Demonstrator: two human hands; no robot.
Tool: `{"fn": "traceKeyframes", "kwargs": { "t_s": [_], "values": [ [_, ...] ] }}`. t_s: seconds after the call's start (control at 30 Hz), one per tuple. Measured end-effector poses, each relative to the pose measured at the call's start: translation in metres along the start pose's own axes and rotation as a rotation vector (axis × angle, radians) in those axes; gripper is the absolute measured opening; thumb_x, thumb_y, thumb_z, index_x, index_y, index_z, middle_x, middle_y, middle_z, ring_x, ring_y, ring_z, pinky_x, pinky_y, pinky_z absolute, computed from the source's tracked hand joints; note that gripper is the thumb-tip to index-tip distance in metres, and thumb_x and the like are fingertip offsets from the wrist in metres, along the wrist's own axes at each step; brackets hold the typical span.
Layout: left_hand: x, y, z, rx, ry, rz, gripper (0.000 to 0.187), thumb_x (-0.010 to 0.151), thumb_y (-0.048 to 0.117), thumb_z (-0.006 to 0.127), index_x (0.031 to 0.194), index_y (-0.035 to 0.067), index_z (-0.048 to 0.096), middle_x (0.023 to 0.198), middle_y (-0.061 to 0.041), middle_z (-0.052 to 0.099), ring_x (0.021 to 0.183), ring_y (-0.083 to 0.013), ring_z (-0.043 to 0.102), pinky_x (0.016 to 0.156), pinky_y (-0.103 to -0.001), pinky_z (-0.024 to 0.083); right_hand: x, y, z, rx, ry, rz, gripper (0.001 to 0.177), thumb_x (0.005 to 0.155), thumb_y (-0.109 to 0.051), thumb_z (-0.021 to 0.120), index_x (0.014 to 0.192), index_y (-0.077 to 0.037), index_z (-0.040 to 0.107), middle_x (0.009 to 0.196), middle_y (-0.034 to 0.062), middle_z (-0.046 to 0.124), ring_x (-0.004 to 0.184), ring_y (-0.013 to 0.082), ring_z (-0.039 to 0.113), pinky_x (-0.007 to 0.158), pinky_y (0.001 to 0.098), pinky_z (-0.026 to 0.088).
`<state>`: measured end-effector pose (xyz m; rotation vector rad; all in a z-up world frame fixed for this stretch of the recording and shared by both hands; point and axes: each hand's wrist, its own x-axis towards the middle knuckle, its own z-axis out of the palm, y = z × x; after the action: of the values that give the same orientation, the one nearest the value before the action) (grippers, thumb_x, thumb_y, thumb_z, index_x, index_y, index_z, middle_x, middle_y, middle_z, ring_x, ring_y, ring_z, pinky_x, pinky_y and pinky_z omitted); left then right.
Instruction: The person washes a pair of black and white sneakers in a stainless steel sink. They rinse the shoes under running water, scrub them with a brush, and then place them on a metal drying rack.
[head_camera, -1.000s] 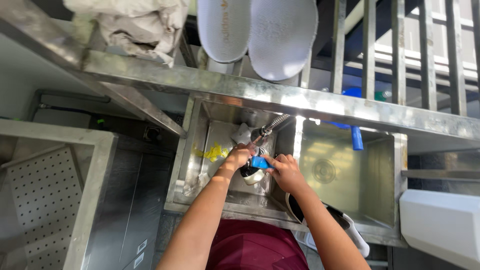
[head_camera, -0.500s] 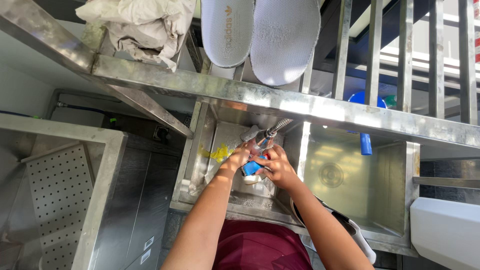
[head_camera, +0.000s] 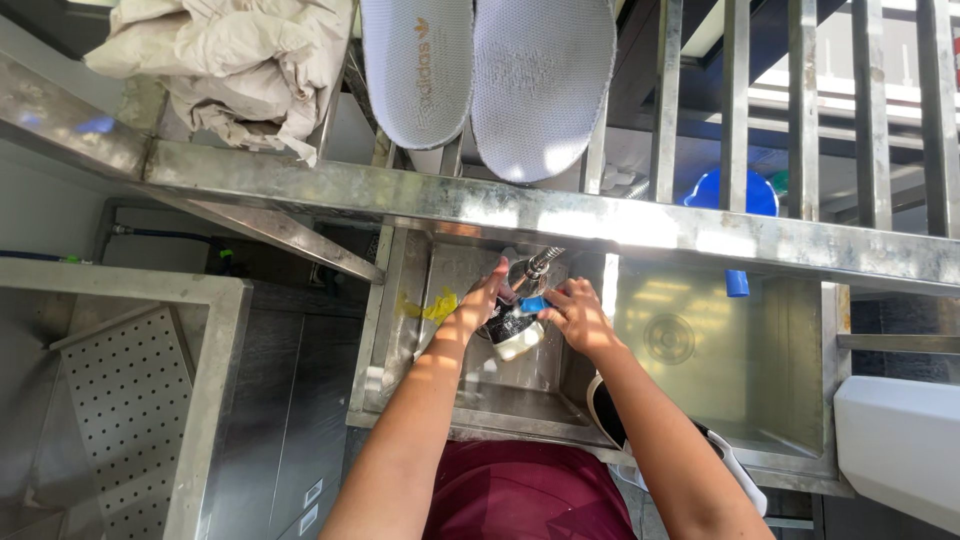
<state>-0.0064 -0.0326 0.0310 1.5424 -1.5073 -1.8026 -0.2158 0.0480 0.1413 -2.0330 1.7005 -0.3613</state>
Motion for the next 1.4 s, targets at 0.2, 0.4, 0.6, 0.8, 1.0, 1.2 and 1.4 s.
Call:
{"fn": "traceKeyframes", "kwargs": {
  "t_s": [0.2,0.4,0.6,0.8,1.0,1.2,1.4],
  "values": [
    [0.014,0.003,0.003,-0.266,-0.169,-0.076,0.11,0.092,0.092,0.026,0.113,-0.004,0.073,0.097,-0.014,0.074,0.095,-0.0245,0.065,0.093,-0.036,0.049,-0.006,-0.02,-0.012,0.054,0.06,-0.014,0.037,0.084,-0.045,0.074,0.107,-0.016,0.076,0.114,0.0126,0.067,0.113,0.0342,0.054,0.102,0.049,0.043],
    [-0.047,0.043,0.012,-0.527,-0.253,0.145,0.079,0.074,0.042,0.08,0.141,0.01,0.053,0.121,0.0,0.071,0.115,-0.0165,0.061,0.1,-0.032,0.045,0.0,-0.016,-0.067,-0.048,0.048,0.292,0.05,0.092,-0.048,0.069,0.134,-0.021,0.066,0.101,0.0196,0.067,0.102,0.0393,0.061,0.089,0.0503,0.048],
    [-0.058,0.063,0.046,-0.073,-0.034,0.195,0.081,0.073,0.006,0.088,0.144,0.008,0.047,0.12,-0.009,0.07,0.108,-0.0208,0.067,0.094,-0.035,0.053,-0.027,-0.059,-0.077,-0.157,0.26,0.207,0.052,0.091,-0.044,0.068,0.134,-0.015,0.066,0.096,0.0155,0.071,0.079,0.0339,0.072,0.069,0.0459,0.058],
    [-0.016,0.029,0.079,-0.164,0.087,0.243,0.053,0.079,-0.006,0.067,0.131,0.004,0.06,0.113,-0.014,0.074,0.097,-0.0182,0.071,0.079,-0.033,0.057,-0.049,-0.08,-0.067,-0.161,0.216,0.278,0.055,0.093,-0.041,0.068,0.142,-0.017,0.06,0.096,0.0165,0.069,0.07,0.0345,0.071,0.06,0.0448,0.057],
    [-0.034,0.036,0.077,-0.117,0.198,0.291,0.05,0.083,-0.005,0.068,0.13,0.006,0.057,0.104,-0.009,0.074,0.086,-0.0148,0.069,0.07,-0.032,0.056,-0.027,-0.069,-0.057,0.047,0.26,0.379,0.056,0.093,-0.042,0.067,0.144,-0.02,0.056,0.098,0.0174,0.069,0.085,0.0353,0.07,0.075,0.0469,0.055],
    [-0.034,0.018,0.079,-1.02,0.198,0.153,0.037,0.086,0.008,0.066,0.122,0.002,0.061,0.101,-0.011,0.074,0.084,-0.019,0.071,0.075,-0.032,0.059,-0.014,-0.059,-0.026,0.241,0.385,0.377,0.055,0.097,-0.03,0.067,0.149,-0.017,0.053,0.103,0.0211,0.068,0.089,0.0385,0.067,0.078,0.0468,0.053],
    [-0.02,0.005,0.059,-1.381,0.087,-0.003,0.028,0.101,0.03,0.07,0.118,0.008,0.064,0.096,-0.005,0.068,0.073,-0.0159,0.063,0.067,-0.032,0.051,-0.034,-0.062,0.039,0.467,0.612,0.239,0.057,0.1,-0.018,0.064,0.154,-0.011,0.045,0.11,0.021,0.068,0.094,0.0322,0.069,0.082,0.0408,0.055]
  ]
}}
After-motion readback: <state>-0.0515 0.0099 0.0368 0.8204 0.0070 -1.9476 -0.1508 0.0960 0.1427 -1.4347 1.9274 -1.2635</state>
